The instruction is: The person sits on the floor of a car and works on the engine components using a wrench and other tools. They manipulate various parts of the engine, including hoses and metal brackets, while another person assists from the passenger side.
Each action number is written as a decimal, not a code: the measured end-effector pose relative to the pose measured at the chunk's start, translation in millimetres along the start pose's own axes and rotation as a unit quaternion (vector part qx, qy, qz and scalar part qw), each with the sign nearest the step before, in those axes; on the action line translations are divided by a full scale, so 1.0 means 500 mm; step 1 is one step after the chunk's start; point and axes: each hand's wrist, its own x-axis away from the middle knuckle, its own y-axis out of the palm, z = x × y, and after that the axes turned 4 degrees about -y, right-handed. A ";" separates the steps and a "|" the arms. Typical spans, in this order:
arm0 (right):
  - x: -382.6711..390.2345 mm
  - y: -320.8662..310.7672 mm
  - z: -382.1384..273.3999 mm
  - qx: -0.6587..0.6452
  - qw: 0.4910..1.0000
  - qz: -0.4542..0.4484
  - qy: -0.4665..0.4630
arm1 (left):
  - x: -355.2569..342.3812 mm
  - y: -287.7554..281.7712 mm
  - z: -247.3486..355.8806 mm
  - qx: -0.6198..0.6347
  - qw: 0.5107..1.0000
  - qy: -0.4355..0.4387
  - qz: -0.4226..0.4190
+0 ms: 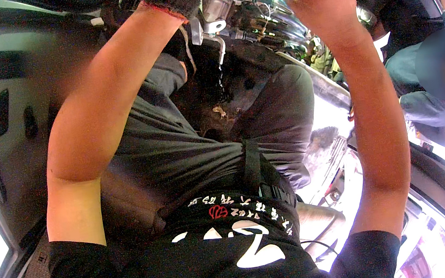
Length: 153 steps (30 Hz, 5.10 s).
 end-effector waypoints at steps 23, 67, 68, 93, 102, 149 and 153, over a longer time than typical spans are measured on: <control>0.403 0.123 0.114 -0.602 0.571 0.216 0.515 | -0.046 -0.049 -0.001 0.313 0.913 -0.173 0.198; 0.278 0.149 -0.084 -0.513 0.689 0.078 0.506 | 0.000 -0.017 0.038 0.176 0.981 -0.034 0.072; 0.273 0.144 -0.095 -0.495 0.692 0.078 0.520 | 0.008 -0.010 0.066 0.235 0.967 -0.084 0.049; 0.299 0.151 -0.052 -0.454 0.747 0.084 0.478 | 0.027 -0.028 0.059 0.075 0.997 0.011 0.014; 0.189 -0.036 -0.059 -0.017 0.972 0.166 0.167 | 0.012 -0.032 0.059 0.194 0.972 -0.132 0.021; 0.122 -0.023 -0.058 -0.144 0.968 -0.121 0.163 | 0.043 -0.053 -0.035 0.249 0.961 -0.117 -0.019; 0.152 -0.002 -0.037 -0.086 0.980 -0.086 0.155 | 0.059 -0.026 0.011 0.186 0.979 -0.084 0.010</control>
